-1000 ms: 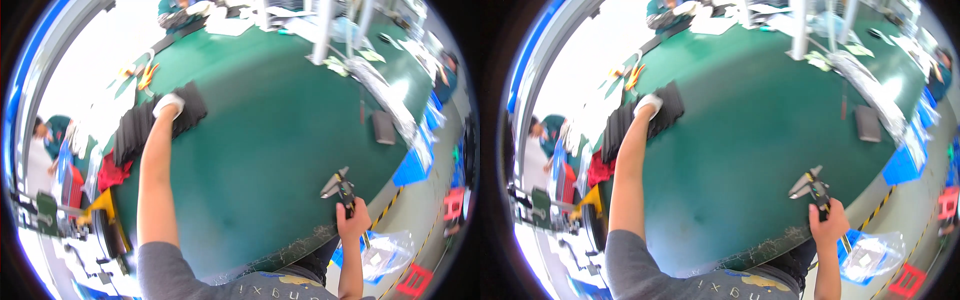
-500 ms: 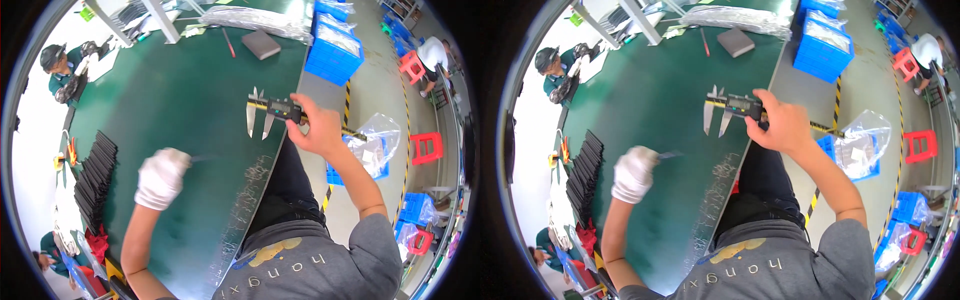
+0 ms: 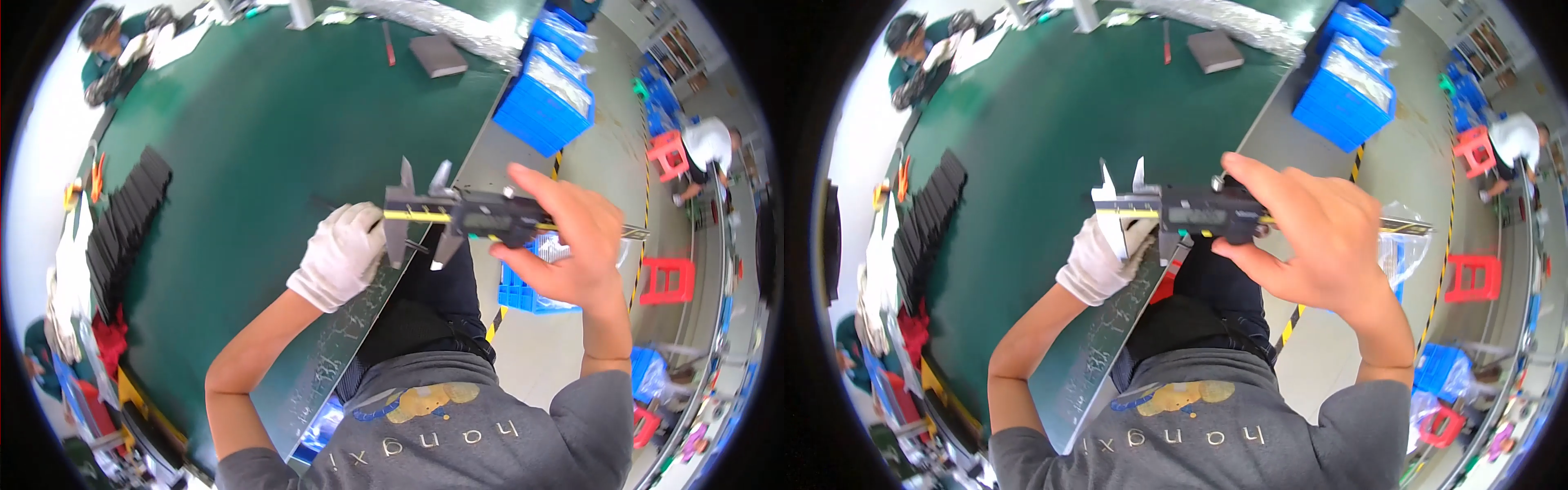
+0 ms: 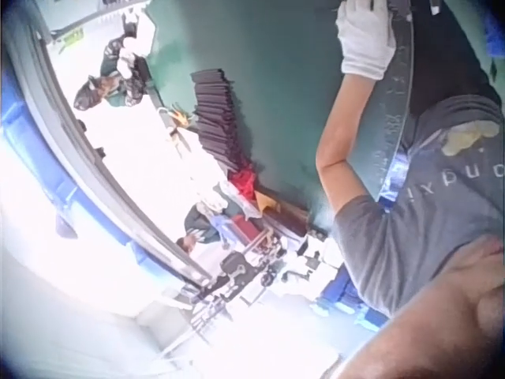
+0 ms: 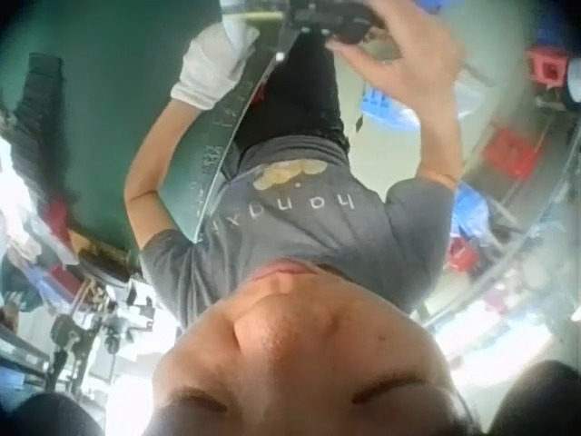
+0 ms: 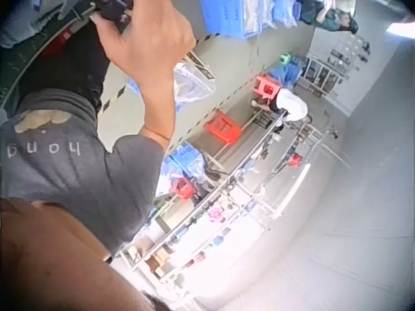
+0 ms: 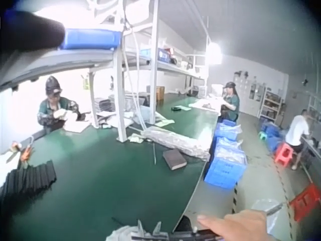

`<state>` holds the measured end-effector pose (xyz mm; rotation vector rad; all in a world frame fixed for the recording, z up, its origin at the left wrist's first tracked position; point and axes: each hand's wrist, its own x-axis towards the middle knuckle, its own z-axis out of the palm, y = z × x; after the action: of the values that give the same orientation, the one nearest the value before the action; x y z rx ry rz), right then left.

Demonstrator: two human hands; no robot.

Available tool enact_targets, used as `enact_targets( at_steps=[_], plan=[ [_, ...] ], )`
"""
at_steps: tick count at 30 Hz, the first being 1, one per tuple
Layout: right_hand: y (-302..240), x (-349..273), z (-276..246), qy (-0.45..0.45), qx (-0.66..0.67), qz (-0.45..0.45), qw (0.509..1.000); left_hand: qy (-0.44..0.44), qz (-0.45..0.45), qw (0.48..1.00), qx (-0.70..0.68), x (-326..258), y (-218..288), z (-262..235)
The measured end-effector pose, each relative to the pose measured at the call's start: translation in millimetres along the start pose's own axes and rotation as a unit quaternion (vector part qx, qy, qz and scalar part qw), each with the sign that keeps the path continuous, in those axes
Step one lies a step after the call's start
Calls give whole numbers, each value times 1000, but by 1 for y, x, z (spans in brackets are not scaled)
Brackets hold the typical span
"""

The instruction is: Measuring various mechanical parts and rods using a digital caliper for quality control.

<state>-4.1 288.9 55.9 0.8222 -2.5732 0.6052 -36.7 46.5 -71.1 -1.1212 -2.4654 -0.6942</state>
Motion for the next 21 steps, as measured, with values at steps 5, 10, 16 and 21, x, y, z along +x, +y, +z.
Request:
enact_targets(
  at_steps=[5, 10, 16, 21],
  plan=[
    [20, -8, 15, 114, -126, 25, 985, 105, -131, 953, -251, -13, 13, 5],
    [18, -15, 54, 64, -104, -9, 993, 15, -301, 727, -617, -4, 41, -11],
    [13, -26, 74, 31, -65, 12, 997, 26, -369, 654, -659, -18, 45, -32],
    [23, -40, 61, 12, -50, 62, 997, 65, -366, 727, -577, -21, 15, -56]
  ],
)
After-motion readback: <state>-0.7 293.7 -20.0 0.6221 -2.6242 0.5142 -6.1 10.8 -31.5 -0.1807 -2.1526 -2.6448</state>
